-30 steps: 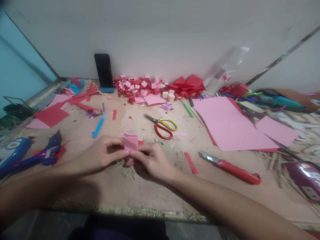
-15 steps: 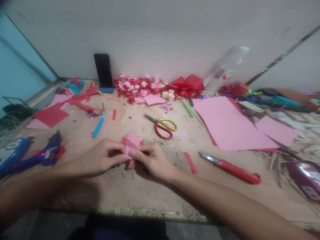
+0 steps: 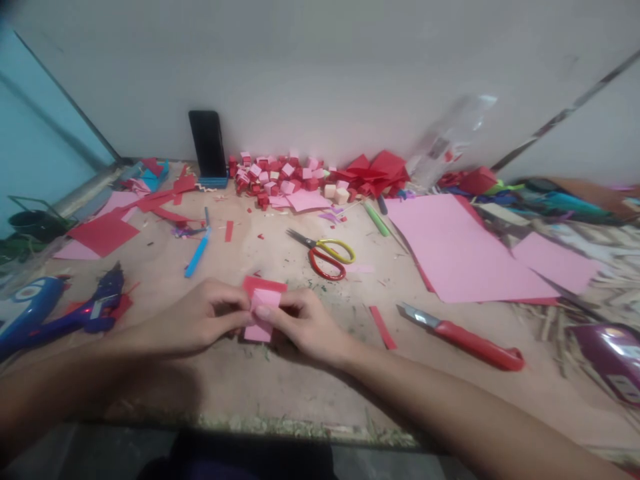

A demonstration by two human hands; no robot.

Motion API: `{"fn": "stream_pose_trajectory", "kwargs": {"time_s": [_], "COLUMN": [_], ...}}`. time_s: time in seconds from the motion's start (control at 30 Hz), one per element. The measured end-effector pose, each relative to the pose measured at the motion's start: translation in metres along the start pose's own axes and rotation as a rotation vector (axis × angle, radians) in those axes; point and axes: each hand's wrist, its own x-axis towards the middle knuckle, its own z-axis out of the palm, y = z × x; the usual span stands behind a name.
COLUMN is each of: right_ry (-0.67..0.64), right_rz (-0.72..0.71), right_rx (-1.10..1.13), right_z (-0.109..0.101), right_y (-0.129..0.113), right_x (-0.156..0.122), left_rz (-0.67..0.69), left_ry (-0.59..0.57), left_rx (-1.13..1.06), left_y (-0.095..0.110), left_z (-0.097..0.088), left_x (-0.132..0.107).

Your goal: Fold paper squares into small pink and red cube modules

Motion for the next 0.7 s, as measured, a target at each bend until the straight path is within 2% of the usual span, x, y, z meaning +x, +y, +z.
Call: {"fn": "stream_pose_trajectory", "kwargs": {"time_s": [0.1,0.23,0.43,0.7], "right_ry": [0.016,-0.002,-0.008,-0.042], "right_rz": [0.029,-0.008,-0.006,-0.064], "right_rx": [-0.01,-0.04,-0.033,-0.044], "right_z": [0.0013,0.0022,0.0029,0.0016], "right_y": [0.0007,-0.0023,-0.0027,-0.0035], "right_x": [-0.0008,-0.0003,-0.0004,-0.0025], "left_rz": [0.018,0.046,0.14,0.199], "left_ry": [-0.017,-0.052,0.049,0.008], "left_rx": [0.048,0.039,0.093,0.175], "left_y": [0.0002,-0.0023,-0.0064,-0.0067], "left_z": [-0.0009,0.0004,0.0022,0.0021], "left_x": [0.0009,0.0016,-0.0004,-0.0026]}}
